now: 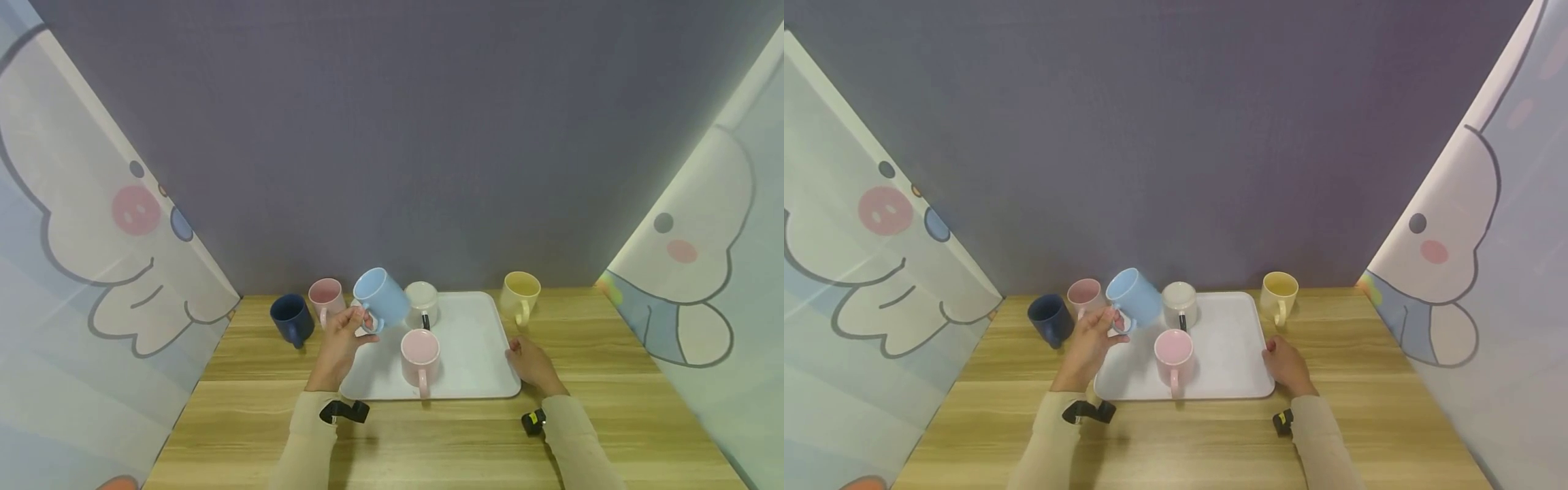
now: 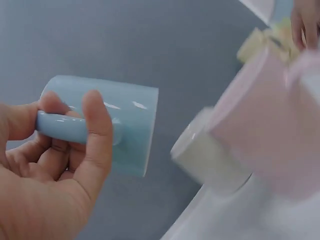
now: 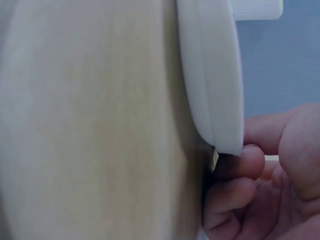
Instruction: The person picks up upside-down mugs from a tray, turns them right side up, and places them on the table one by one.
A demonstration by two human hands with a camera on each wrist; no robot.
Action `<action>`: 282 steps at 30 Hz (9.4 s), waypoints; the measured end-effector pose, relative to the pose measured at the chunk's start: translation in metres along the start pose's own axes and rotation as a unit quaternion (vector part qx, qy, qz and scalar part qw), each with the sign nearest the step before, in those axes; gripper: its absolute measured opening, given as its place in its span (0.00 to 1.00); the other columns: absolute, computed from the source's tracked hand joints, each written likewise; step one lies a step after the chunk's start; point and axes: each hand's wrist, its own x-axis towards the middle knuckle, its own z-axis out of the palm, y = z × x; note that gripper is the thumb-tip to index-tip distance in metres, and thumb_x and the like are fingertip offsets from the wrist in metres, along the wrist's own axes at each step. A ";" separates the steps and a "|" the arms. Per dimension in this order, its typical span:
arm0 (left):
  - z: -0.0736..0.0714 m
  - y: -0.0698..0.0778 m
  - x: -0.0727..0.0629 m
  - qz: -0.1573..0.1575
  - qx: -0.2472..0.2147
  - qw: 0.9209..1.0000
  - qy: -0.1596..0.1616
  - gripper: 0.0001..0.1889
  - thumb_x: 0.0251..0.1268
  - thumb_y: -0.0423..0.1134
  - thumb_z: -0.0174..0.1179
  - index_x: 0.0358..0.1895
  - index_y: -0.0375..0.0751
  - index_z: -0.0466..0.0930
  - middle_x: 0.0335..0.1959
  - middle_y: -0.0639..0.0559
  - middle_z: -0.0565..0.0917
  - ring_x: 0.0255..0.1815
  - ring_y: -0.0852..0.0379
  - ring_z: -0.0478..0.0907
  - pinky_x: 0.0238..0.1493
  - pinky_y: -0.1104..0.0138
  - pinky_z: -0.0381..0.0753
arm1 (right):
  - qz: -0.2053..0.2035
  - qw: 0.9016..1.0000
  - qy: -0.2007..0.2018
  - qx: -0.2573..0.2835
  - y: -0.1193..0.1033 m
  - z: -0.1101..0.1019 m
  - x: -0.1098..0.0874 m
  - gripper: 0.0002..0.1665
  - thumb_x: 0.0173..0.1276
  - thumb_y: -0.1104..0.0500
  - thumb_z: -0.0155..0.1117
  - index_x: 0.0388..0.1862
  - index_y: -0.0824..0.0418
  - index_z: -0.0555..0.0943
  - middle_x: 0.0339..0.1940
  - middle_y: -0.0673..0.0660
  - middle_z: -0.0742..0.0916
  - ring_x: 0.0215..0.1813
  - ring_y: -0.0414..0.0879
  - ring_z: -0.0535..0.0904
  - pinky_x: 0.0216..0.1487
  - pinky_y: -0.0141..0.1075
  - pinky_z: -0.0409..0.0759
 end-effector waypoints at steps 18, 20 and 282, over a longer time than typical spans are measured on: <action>0.022 -0.027 -0.003 -0.062 -0.381 0.921 -0.061 0.18 0.86 0.40 0.35 0.34 0.43 0.70 0.27 0.57 0.73 0.32 0.62 0.72 0.60 0.59 0.83 | 0.003 1.000 0.000 -0.004 0.001 0.000 0.002 0.18 0.75 0.59 0.52 0.53 0.73 0.75 0.47 0.71 0.85 0.47 0.62 0.82 0.52 0.58 0.78; 0.024 -0.029 -0.003 -0.064 -0.407 0.909 -0.066 0.18 0.86 0.40 0.34 0.34 0.43 0.69 0.27 0.56 0.73 0.30 0.62 0.70 0.60 0.60 0.83 | 0.005 1.000 -0.001 -0.002 0.001 0.000 0.002 0.18 0.75 0.59 0.52 0.53 0.73 0.75 0.47 0.70 0.85 0.46 0.60 0.82 0.51 0.58 0.79; -0.080 -0.073 -0.003 -0.068 0.512 0.845 0.141 0.06 0.52 0.33 0.68 0.34 0.37 0.86 0.30 0.46 0.87 0.33 0.49 0.81 0.36 0.60 0.77 | -0.026 0.907 0.010 0.419 -0.140 0.001 0.022 0.19 0.82 0.58 0.52 0.43 0.76 0.78 0.25 0.48 0.78 0.24 0.36 0.64 0.26 0.26 0.61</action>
